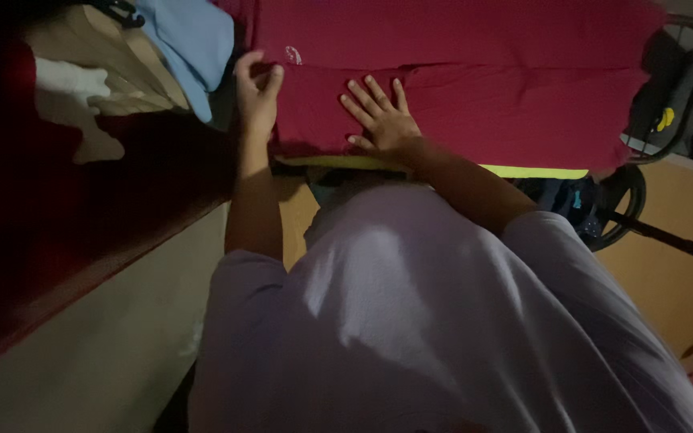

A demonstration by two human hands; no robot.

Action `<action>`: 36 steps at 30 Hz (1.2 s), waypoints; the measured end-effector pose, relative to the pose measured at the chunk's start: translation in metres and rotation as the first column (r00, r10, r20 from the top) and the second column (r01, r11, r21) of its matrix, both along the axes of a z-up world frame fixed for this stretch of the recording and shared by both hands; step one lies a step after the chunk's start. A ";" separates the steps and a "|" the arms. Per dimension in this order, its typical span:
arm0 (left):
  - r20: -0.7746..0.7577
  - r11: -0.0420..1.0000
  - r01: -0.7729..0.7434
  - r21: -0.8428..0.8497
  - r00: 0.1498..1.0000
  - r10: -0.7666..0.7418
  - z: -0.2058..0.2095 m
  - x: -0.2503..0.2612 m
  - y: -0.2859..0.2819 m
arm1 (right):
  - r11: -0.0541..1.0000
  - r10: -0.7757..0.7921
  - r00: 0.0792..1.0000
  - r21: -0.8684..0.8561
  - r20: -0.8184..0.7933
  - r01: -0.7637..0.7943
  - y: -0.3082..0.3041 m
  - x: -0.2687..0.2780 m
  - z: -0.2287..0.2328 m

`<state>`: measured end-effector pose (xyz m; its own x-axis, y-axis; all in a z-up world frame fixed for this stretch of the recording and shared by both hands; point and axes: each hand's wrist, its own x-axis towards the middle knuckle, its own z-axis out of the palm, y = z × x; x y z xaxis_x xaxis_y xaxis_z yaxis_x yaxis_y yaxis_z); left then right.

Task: The person folds a maroon t-shirt and a navy blue t-shirt on a yellow padded surface. Each shirt is smoothed, folded in half, then folded again into a compact rectangle. The maroon shirt is placed into a clear plastic bin, and the navy shirt is set aside on the surface.

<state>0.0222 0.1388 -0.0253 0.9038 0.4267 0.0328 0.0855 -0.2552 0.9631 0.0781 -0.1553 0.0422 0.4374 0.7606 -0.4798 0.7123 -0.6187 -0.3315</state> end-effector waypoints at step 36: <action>-0.303 0.877 -0.062 0.476 0.925 0.230 -0.015 -0.079 0.035 | 0.915 -0.387 0.916 -0.073 0.106 0.396 -0.178 0.001 -0.034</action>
<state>-0.0563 0.1740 -0.0399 0.8218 0.5680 -0.0439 0.4564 -0.6103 0.6475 0.0792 -0.3329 0.0078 0.7346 0.4748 -0.4848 0.4303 -0.8784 -0.2082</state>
